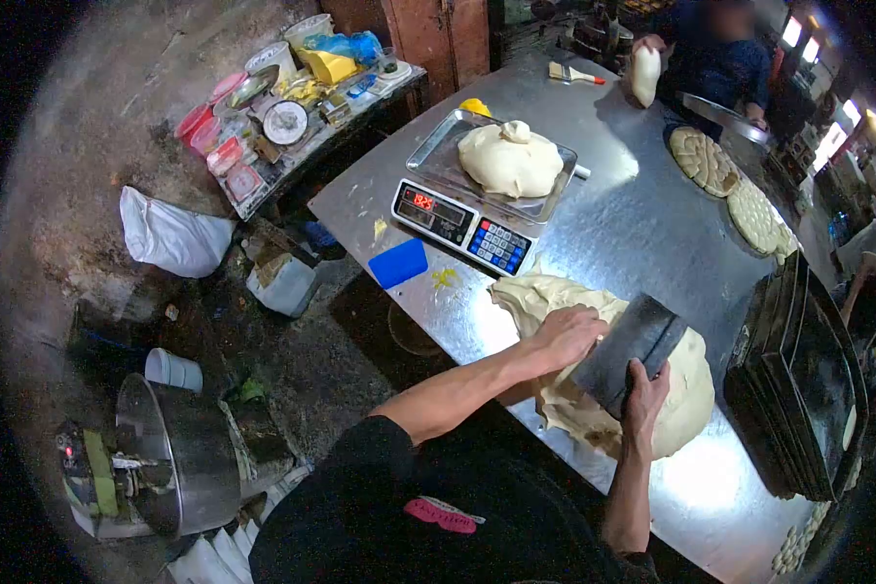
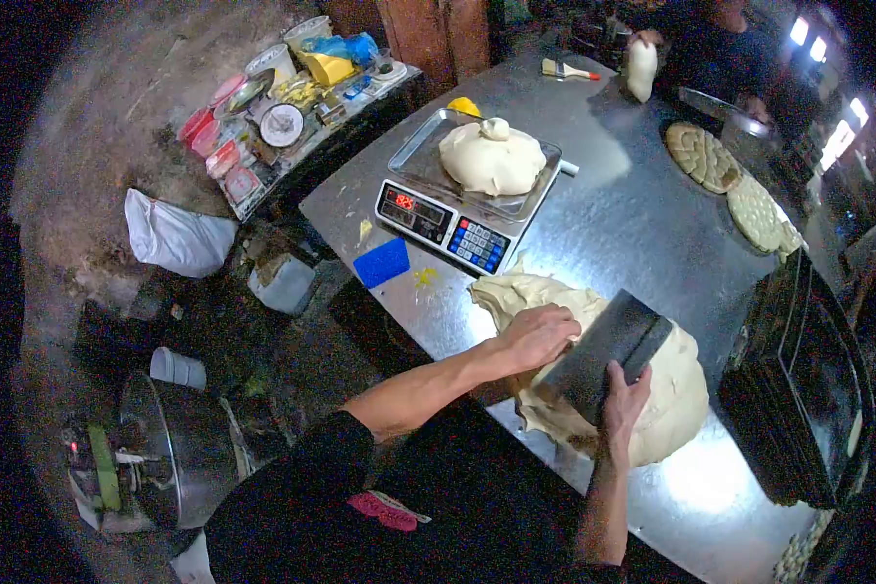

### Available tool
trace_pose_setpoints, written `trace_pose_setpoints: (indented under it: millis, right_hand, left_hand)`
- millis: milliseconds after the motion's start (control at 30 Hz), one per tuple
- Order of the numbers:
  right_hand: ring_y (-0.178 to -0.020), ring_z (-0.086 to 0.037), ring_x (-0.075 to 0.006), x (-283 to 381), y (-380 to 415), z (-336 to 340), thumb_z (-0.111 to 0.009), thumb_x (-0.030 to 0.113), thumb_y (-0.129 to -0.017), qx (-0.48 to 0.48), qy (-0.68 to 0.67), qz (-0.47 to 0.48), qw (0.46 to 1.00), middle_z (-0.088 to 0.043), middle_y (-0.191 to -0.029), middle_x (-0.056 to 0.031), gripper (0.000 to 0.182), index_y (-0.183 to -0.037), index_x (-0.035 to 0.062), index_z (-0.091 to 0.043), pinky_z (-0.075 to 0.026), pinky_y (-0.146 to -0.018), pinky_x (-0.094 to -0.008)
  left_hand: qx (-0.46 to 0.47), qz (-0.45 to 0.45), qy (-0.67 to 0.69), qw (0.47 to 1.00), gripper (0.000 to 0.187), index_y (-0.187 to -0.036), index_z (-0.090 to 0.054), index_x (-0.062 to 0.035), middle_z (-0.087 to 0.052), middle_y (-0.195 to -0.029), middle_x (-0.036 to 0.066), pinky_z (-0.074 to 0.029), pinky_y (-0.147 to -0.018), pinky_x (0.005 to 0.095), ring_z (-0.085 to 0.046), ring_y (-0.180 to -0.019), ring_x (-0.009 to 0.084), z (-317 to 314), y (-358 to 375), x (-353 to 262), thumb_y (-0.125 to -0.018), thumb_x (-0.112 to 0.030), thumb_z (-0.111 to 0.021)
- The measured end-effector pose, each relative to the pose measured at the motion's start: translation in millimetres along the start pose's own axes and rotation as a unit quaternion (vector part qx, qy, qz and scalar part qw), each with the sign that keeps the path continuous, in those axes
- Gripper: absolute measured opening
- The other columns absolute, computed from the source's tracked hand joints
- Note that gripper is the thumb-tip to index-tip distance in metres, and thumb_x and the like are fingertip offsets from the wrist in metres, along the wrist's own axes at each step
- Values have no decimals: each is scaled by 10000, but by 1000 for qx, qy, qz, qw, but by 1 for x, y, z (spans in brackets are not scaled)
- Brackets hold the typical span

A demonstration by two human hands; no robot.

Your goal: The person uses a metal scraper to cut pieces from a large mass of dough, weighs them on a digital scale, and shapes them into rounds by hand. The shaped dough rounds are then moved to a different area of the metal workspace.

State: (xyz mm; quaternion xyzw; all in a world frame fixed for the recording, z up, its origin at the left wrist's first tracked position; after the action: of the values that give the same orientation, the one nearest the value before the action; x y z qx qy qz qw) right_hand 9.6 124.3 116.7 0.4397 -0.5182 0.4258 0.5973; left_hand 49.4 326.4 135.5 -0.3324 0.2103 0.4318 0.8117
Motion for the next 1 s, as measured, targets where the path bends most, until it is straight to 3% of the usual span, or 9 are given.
trace_pose_setpoints:
  millis: [233, 333, 433, 633, 700, 733, 767, 867, 1000]
  right_hand:
    - [-942, -580, -246, 24, 7, -32, -641, 88, -810, -88, 189, 12, 978, -601, -1056, -169, 399, -1149, -48, -482, -448, -869, -344]
    - [-907, -579, -248, 46, -9, -19, -647, 100, -800, -186, 36, 4, 982, -613, -1019, -162, 403, -1142, -43, -489, -454, -846, -360]
    - [-904, -574, -268, -9, 0, -31, -645, 90, -799, -76, 167, -69, 981, -611, -1018, -166, 423, -1164, -37, -471, -445, -874, -382]
    - [-997, -599, -246, 24, 71, -118, -656, 116, -810, 178, 190, -110, 959, -612, -1076, -228, 487, -1212, -39, -429, -465, -853, -352]
    - [-922, -630, -257, 13, 61, -105, -676, 96, -794, 136, 192, -68, 970, -638, -1022, -221, 493, -1210, -28, -445, -492, -812, -363]
    - [-917, -632, -256, 15, 52, -96, -675, 99, -793, 107, 190, -48, 975, -639, -1024, -219, 486, -1205, -27, -449, -493, -808, -364]
    - [-912, -633, -255, 20, 43, -88, -674, 101, -793, 78, 187, -28, 979, -640, -1027, -217, 480, -1201, -26, -454, -494, -805, -364]
    - [-927, -626, -251, 36, 30, -54, -659, 78, -792, 0, 205, -31, 978, -636, -1047, -208, 462, -1192, -33, -457, -485, -825, -364]
    - [-996, -558, -229, 44, 37, -15, -638, 36, -792, -72, 174, -1, 982, -584, -1099, -168, 444, -1191, -47, -464, -428, -899, -322]
  left_hand:
    - [81, 96, 63, 990, 153, -870, -638, -37, -635, -829, 150, -495, -737, 410, -614, -810, 335, 19, -21, 53, -770, -96, -539]
    - [84, 95, 168, 978, 180, -892, -653, -37, -650, -802, 166, -493, -724, 383, -631, -765, 324, 10, -19, 64, -767, -125, -556]
    - [173, 141, 209, 952, 204, -927, -654, -37, -652, -794, 155, -494, -677, 336, -640, -721, 254, 35, -38, 57, -764, -143, -593]
    - [35, 94, 204, 974, 199, -981, -639, -41, -630, -762, 83, -483, -678, 278, -610, -747, 127, 125, -110, 83, -816, -144, -596]
    - [-52, 43, 130, 989, 198, -956, -631, -49, -622, -755, 149, -467, -597, 306, -638, -688, 231, 150, -144, 101, -798, -164, -601]
    - [-45, 32, 112, 992, 224, -1007, -664, -90, -664, -913, 93, -463, -861, 400, -628, -889, 214, 154, -159, 122, -807, -167, -599]
    - [-50, 25, 103, 993, 224, -1007, -664, -90, -664, -913, 93, -463, -861, 400, -628, -889, 214, 157, -164, 140, -807, -167, -599]
    - [111, 50, -285, 951, 306, -1069, -672, -139, -540, -1240, 94, 8, -937, 785, -397, -1251, 321, 169, -147, 189, -802, -265, -592]
    - [-64, 40, -340, 938, 355, -1122, -649, -148, -416, -1355, 145, -11, -990, 741, -347, -1270, 384, 163, -84, 166, -800, -289, -599]
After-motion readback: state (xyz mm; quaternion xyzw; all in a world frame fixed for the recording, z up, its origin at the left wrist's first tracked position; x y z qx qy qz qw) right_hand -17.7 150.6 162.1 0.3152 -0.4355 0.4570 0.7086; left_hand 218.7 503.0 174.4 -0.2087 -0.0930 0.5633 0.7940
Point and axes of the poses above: each hand's wrist, its own y-axis away from the middle knuckle, its own z-axis out of the back of the hand, x = y × z, the point moved 1 cm from there along -y, towards the middle knuckle
